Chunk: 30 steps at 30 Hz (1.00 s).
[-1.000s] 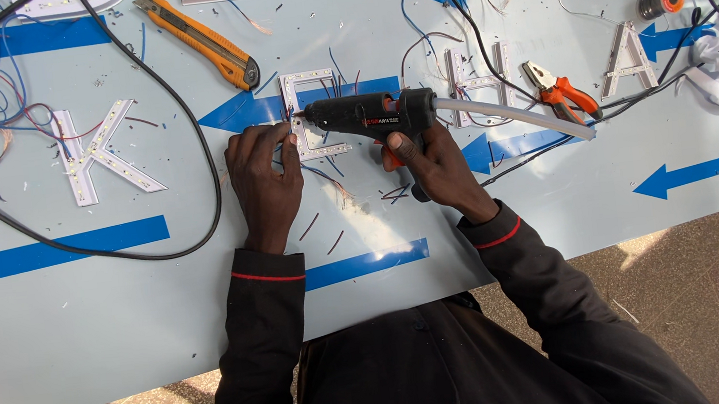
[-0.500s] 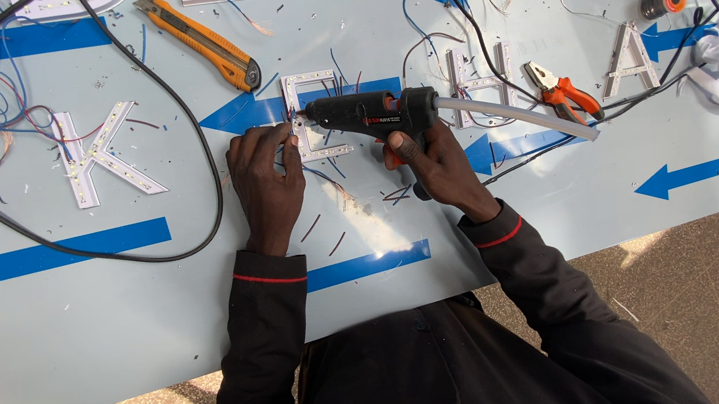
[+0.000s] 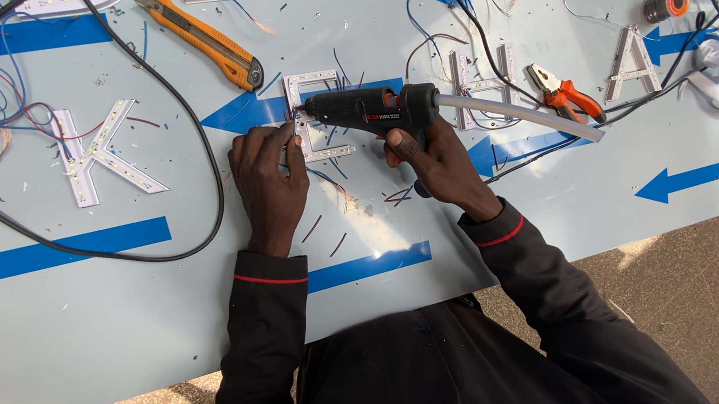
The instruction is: The person uses a hot glue gun to attach LED strips to the edges of white letter-shaped frames laid out on a table. They apply glue along the strips and press them into place, working on multiple letters including E, L, A, and P.
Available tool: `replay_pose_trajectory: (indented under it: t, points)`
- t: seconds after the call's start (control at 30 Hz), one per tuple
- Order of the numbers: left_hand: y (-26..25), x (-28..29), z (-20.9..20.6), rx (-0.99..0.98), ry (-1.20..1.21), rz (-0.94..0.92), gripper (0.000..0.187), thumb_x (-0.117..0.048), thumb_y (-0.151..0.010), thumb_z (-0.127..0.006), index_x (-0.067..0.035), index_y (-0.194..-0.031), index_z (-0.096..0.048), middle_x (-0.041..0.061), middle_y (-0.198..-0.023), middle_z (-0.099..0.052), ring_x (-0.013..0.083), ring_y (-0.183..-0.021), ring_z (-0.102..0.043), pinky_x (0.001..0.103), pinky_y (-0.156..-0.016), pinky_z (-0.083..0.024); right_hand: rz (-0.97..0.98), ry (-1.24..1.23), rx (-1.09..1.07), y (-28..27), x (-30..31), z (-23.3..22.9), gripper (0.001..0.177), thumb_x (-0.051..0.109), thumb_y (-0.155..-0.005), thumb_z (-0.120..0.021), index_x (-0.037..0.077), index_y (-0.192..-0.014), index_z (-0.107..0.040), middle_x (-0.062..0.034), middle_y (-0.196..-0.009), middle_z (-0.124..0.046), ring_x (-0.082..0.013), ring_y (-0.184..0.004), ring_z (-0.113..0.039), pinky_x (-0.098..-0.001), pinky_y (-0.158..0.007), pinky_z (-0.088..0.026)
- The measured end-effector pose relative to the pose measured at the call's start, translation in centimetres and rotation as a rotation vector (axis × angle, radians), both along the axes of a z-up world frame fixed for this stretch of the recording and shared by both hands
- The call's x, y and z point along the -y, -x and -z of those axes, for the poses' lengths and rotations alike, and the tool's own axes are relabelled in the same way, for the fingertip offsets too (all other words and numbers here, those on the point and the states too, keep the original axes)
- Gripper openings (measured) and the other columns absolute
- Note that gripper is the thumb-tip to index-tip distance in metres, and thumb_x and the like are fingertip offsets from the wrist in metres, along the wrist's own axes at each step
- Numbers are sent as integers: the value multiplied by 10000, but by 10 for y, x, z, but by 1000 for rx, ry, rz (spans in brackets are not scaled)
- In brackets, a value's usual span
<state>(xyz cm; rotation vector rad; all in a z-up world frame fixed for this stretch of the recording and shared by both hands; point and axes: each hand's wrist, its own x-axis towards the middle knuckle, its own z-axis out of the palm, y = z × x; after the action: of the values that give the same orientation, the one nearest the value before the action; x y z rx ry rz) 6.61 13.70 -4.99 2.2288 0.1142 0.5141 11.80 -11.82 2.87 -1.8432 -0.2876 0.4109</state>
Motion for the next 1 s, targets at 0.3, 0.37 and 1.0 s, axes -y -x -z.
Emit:
replay_pose_trajectory:
  t: [0.3, 0.37, 1.0]
  points:
    - [-1, -1, 10, 19, 54, 4, 97, -142, -1121, -744, -119, -1147, -835, 57, -1005, -724, 317, -985, -724, 500, -905, -529, -20, 6, 20, -2, 0, -2, 197, 266, -1224, -578, 101, -1261, -679, -88, -820, -749, -188, -762, -631, -339, -707, -463]
    - [-2, -1, 8, 18, 48, 1, 87, -144, -1122, -746, -120, -1139, -828, 60, -1001, -726, 319, -982, -728, 502, -906, -530, -23, 5, 19, -4, -2, -11, 203, 273, -1226, -578, 99, -1269, -672, -88, -815, -744, -184, -756, -620, -343, -705, -458]
    - [-2, -1, 2, 18, 34, 16, 44, -165, -1125, -744, -149, -1107, -780, 39, -983, -697, 329, -982, -723, 505, -882, -514, -32, 58, 72, -8, -11, -17, 182, 244, -1223, -591, 90, -1235, -687, -103, -792, -726, -180, -683, -591, -346, -649, -465]
